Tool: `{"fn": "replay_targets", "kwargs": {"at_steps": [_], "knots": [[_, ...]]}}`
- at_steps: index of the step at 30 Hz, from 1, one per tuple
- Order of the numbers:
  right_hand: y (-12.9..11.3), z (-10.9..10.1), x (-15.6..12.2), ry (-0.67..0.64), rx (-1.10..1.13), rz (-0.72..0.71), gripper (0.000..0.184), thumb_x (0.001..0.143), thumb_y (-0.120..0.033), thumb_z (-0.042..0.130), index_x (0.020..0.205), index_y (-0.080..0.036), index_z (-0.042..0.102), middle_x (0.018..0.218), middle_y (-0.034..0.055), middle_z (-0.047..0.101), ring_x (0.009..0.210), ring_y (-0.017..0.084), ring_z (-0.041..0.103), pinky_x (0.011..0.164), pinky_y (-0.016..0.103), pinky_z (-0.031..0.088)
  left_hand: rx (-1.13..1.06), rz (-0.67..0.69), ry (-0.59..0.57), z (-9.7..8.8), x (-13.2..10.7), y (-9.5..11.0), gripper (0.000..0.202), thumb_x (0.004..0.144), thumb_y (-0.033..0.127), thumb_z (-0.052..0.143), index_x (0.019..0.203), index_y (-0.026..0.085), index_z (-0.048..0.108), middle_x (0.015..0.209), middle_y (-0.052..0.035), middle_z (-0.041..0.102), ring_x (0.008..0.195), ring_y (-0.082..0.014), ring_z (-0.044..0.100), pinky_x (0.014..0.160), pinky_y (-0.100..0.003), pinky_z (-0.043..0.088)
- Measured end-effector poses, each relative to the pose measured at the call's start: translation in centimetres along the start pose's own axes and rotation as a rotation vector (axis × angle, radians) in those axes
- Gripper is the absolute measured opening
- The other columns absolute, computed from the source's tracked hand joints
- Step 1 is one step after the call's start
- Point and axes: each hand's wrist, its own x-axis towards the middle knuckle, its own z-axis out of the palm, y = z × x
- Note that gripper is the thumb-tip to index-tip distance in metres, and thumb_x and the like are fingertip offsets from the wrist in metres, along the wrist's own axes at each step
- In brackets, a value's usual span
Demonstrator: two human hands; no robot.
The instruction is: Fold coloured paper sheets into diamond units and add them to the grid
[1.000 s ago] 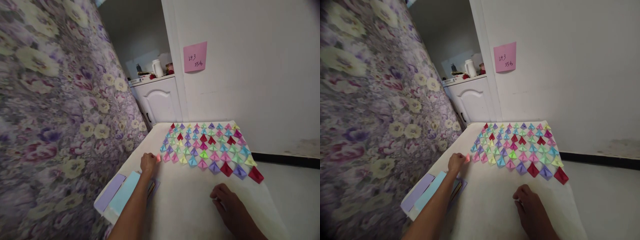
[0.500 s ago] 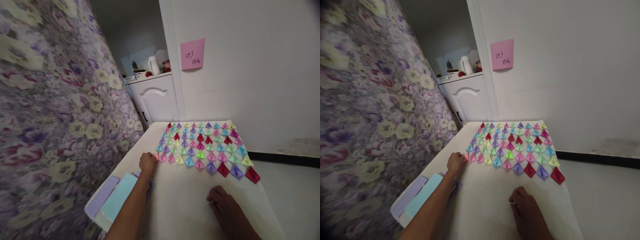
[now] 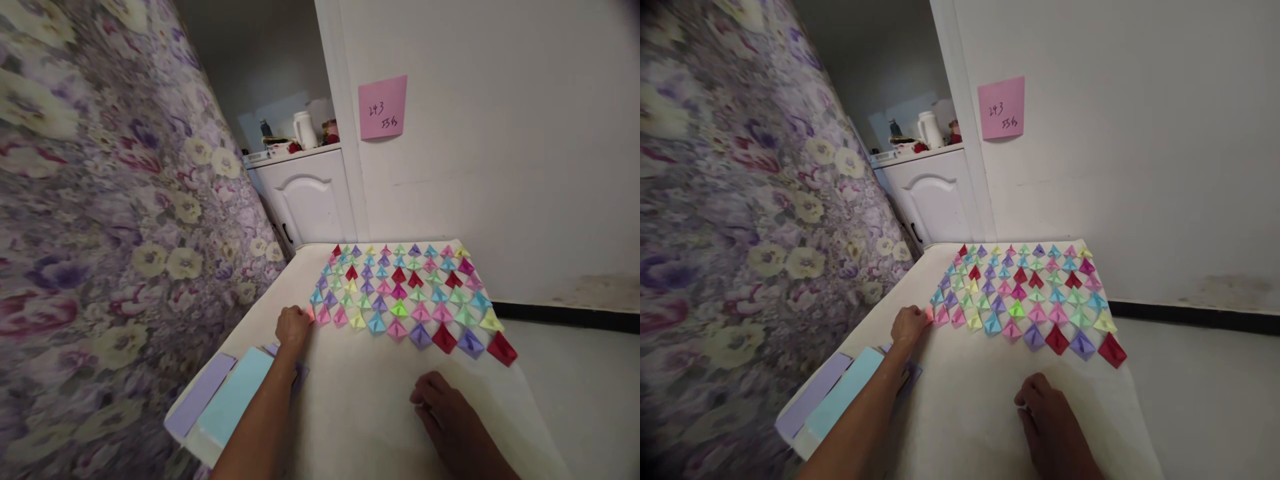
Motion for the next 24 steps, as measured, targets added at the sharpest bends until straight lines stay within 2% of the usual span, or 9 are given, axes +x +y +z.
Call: {"fn": "replay_targets", "kwargs": {"at_steps": [16, 24], "knots": [[-0.5, -0.4, -0.1, -0.031, 0.014, 0.020, 0.020, 0.077, -0.009, 0.038, 0.080, -0.020, 0.055, 0.091, 0.0044, 0.053, 0.079, 0.016, 0.055, 0.072, 0.029, 0.043, -0.074, 0.028, 0.004, 0.4, -0.1, -0.2, 0.030, 0.084, 0.030, 0.052, 0.111, 0.017, 0.052, 0.111, -0.0071, 0.056, 0.094, -0.0196, 0.057, 0.077, -0.038, 0.049], [0.1, 0.0, -0.1, -0.030, 0.015, 0.014, 0.019, 0.078, -0.011, 0.038, 0.080, -0.020, 0.054, 0.091, 0.0045, 0.053, 0.077, 0.017, 0.055, 0.071, 0.029, 0.043, -0.206, 0.038, 0.112, 0.1, 0.7, -2.2, 0.030, 0.085, 0.030, 0.051, 0.112, 0.017, 0.052, 0.113, -0.0076, 0.055, 0.094, -0.0195, 0.057, 0.078, -0.039, 0.049]]}}
